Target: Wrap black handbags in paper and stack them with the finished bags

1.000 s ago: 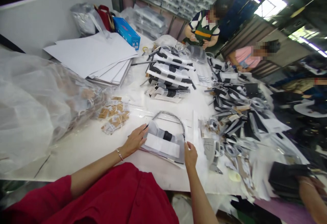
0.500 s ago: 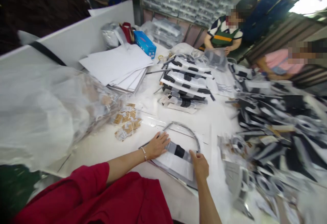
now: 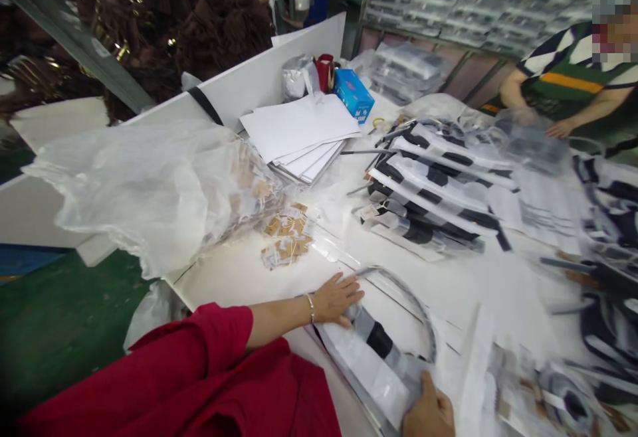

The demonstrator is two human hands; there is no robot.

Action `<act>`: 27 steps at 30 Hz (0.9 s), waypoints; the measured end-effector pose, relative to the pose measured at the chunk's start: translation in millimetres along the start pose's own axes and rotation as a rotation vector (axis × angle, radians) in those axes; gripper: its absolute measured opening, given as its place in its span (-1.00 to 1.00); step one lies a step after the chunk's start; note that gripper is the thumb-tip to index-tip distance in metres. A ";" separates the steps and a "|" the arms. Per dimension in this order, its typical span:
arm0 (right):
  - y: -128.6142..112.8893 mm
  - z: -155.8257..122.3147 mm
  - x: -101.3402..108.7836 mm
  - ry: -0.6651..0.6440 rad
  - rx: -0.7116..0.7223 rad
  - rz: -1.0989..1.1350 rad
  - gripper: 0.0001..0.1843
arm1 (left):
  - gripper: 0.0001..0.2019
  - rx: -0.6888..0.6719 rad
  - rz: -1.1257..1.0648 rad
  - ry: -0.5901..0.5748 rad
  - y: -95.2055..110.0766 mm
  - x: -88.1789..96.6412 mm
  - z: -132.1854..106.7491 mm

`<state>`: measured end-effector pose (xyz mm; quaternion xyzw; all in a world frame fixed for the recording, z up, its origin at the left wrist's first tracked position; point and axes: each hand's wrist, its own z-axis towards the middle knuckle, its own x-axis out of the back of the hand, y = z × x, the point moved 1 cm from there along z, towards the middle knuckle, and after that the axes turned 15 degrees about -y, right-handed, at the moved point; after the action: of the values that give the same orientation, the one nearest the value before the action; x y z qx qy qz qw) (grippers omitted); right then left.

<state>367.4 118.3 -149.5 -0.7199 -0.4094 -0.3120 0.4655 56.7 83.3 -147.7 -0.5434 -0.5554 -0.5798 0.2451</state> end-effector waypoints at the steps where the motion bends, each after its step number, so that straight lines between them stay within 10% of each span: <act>1: -3.3 1.6 1.8 0.019 -0.073 0.019 -0.45 | -0.30 -0.003 -0.006 -0.018 -0.3 0.4 2.0; 9: -10.5 -1.6 22.7 -0.139 -0.164 -0.140 -0.40 | -0.50 0.011 -0.143 0.132 -21.5 5.5 -28.8; 16: -2.7 -2.6 19.6 -0.072 -0.158 -0.143 -0.45 | -0.88 0.772 -0.335 0.334 -90.8 29.8 -128.0; 22: -21.7 -14.2 39.5 -0.114 -0.228 -0.181 -0.32 | -0.81 0.809 -0.405 0.235 -108.6 31.1 -120.1; 27: -49.9 -43.8 50.2 0.062 -0.019 -0.145 -0.35 | -0.94 0.752 -0.531 0.269 -109.6 25.9 -111.7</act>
<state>344.1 104.2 -70.8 -0.6827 -0.4429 -0.3708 0.4475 -88.1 18.6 -142.5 -0.1766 -0.8096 -0.4462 0.3380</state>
